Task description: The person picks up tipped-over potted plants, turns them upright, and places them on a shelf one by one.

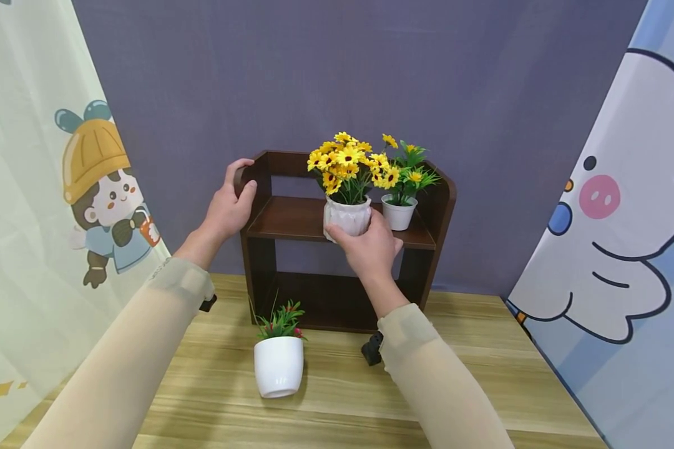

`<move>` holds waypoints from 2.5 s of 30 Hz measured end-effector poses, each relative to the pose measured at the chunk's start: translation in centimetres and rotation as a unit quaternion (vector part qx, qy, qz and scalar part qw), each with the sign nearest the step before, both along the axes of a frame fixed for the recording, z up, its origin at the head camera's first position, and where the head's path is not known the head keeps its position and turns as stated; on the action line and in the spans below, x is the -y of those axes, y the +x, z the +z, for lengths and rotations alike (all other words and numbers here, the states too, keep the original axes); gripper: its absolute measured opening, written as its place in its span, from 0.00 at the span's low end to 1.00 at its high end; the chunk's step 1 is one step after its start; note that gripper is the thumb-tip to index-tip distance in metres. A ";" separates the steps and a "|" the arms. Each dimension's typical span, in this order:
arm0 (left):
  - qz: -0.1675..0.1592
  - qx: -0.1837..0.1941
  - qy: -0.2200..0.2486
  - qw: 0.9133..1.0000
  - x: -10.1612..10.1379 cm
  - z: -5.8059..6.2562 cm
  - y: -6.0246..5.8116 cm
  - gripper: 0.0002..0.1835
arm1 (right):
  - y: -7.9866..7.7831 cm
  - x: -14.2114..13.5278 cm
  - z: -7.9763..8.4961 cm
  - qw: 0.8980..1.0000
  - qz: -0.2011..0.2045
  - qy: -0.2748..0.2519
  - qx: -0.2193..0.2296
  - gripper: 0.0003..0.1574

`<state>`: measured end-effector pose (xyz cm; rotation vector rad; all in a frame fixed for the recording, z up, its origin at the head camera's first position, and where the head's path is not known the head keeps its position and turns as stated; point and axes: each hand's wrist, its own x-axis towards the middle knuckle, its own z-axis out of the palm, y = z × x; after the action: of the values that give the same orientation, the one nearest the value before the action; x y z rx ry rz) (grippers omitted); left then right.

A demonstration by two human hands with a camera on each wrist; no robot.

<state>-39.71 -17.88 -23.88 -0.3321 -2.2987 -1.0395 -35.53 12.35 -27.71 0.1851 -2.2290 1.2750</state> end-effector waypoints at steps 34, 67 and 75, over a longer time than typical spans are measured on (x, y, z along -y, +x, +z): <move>0.001 -0.003 0.007 1.000 0.1 0.0 -0.1 0.27 | -2.4 0.8 0.0 0.994 -0.088 0.070 -0.012 0.54; -0.004 0.012 -0.001 1.000 -0.2 -0.1 0.2 0.27 | -2.0 -0.2 -0.7 0.992 -0.074 0.099 -0.010 0.52; -0.005 0.011 -0.001 1.000 0.0 -0.2 0.1 0.27 | -2.1 -0.1 -0.6 0.991 -0.076 0.108 -0.003 0.52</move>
<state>-39.58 -17.86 -24.07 -0.3341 -2.3200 -1.0503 -37.61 12.46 -28.36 0.0959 -2.3256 0.9526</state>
